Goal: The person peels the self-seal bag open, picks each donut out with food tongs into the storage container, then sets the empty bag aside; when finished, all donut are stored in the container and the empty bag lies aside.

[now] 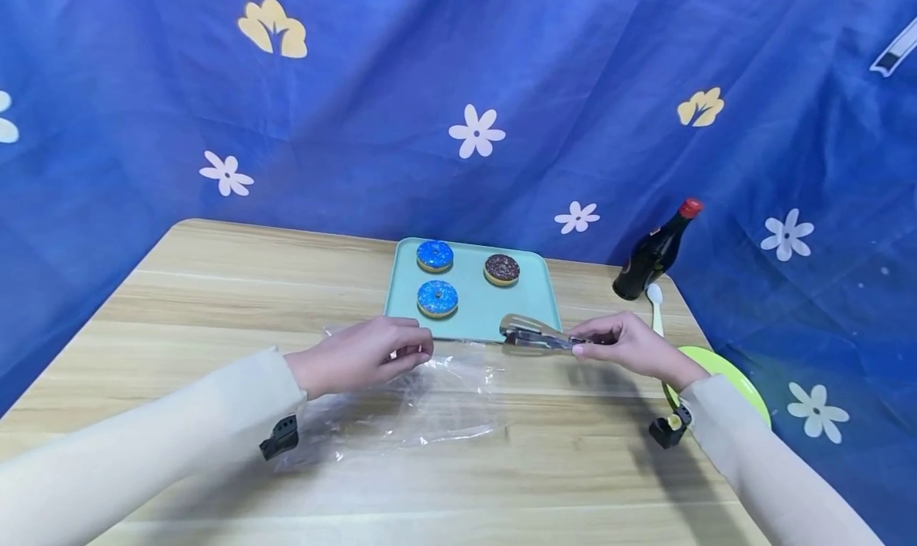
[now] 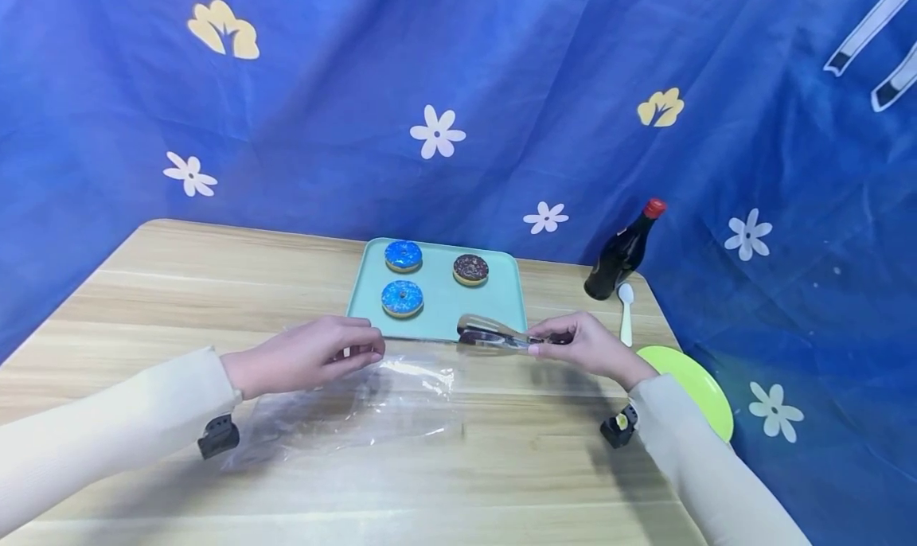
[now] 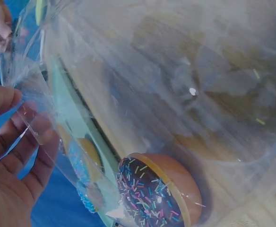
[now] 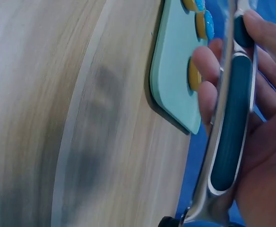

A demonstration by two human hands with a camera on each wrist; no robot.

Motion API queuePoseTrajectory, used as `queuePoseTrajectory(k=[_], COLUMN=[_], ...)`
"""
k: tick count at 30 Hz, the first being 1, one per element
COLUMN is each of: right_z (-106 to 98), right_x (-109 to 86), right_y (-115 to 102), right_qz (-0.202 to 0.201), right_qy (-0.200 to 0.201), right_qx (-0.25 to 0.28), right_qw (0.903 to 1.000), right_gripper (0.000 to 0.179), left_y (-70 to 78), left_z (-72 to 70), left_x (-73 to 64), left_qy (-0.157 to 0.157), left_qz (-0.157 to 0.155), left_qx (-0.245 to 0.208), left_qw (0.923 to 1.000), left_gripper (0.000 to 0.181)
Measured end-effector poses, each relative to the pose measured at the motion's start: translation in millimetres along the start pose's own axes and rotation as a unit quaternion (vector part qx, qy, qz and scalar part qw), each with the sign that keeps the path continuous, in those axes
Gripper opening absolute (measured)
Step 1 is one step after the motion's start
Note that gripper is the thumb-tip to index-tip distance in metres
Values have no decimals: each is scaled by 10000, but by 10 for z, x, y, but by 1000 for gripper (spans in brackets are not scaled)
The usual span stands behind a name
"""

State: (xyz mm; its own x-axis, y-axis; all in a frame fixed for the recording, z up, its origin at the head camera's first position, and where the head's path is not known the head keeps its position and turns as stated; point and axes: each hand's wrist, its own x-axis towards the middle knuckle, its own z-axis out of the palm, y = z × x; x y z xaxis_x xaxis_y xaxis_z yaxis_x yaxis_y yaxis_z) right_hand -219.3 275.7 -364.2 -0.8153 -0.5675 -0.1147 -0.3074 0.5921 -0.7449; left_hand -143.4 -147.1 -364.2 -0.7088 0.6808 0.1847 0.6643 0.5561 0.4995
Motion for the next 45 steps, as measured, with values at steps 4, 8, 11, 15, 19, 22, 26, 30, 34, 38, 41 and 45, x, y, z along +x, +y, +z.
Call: queuePoseTrajectory(k=[4, 8, 11, 15, 19, 22, 26, 30, 34, 38, 41, 45], right_z=[14, 67, 142, 306, 523, 682, 853, 997, 1129, 1241, 1316, 1407], right_x=[-71, -87, -79, -45, -15, 13, 69, 132, 196, 258, 308, 359], right_y=[-15, -63, -119, -196, -269, -337, -422, -479, -521, -590, -648, -707], right_qz=[-166, -484, -595, -726, -1038, -1241, -1202, -1235, -1485, -1675, -1671, -1528], right_qy=[-400, -611, -672, -700, -598, -477, -396, -395, -274, -71, -4, -6], right_qx=[-56, -234, -390, -564, -736, -829, -827, -848, -923, -1002, -1069, -1153], right_qw=[9990, 9967, 9952, 9933, 9901, 9876, 9885, 9879, 9842, 9807, 9801, 9815], right_gripper=[25, 24, 25, 30, 32, 32, 35, 36, 33, 31, 34, 36], left_y=[-1, 6, 14, 24, 32, 39, 52, 70, 79, 83, 85, 95], left_z=[-4, -16, -25, -34, -35, -35, -35, -33, -22, -13, -14, -13], left_x=[-18, -14, -4, 3, 4, 1, 6, 22, 42, 57, 57, 53], left_qy=[70, 131, 154, 153, 115, 92, 121, 141, 157, 163, 155, 159], left_qz=[24, 9, -17, -37, -55, -75, -56, -23, -4, 7, 12, 55], left_qx=[30, 26, 16, 19, -26, -80, -80, -50, -15, -8, -23, -14], left_qw=[10000, 9999, 9999, 9999, 9999, 9999, 9999, 9999, 9999, 9999, 9999, 9999], left_gripper=[11, 10, 10, 10, 10, 11, 11, 9, 9, 9, 9, 9])
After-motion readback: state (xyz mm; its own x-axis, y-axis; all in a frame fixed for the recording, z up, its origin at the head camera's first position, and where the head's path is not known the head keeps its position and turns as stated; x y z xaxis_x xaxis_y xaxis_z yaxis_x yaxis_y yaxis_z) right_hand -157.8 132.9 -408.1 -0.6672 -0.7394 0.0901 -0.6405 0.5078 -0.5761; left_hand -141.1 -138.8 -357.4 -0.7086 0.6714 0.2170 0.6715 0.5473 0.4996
